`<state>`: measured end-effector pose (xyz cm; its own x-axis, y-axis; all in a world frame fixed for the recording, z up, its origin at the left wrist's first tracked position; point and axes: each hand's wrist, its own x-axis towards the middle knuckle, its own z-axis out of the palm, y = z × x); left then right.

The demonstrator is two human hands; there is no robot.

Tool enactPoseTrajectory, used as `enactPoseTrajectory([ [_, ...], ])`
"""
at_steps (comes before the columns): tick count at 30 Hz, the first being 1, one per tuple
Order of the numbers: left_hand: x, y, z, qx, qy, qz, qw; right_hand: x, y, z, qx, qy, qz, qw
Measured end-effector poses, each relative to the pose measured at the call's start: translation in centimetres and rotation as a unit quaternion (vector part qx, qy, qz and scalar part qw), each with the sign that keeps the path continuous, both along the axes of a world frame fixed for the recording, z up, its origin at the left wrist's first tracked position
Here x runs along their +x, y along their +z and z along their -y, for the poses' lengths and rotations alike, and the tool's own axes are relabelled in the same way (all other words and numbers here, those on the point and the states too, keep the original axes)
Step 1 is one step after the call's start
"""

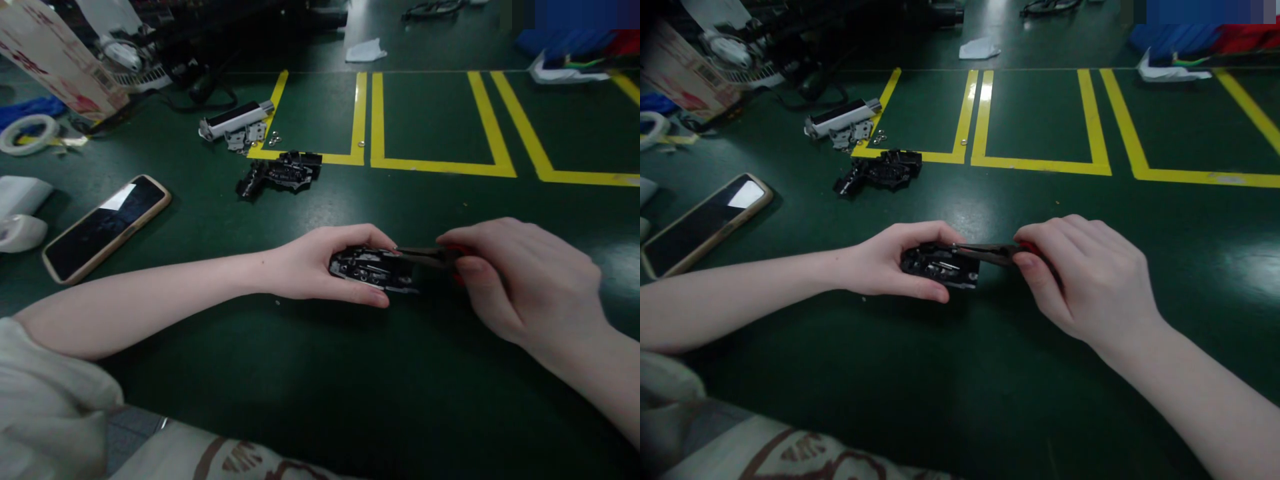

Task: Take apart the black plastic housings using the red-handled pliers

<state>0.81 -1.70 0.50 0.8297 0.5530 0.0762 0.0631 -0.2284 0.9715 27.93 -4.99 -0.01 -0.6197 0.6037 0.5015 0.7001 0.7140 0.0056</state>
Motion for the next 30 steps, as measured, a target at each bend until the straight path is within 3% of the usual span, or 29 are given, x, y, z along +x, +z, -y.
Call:
enactPoseTrajectory([
  [10,0.3,-0.2,0.4,0.045,-0.001,-0.049,0.998,-0.9,0.4,0.4,0.017,0.019,0.058,0.998],
  [30,0.7,-0.2,0.4,0.071,-0.018,-0.073,0.995,-1.4,0.5,0.5,0.027,0.030,0.062,0.997],
])
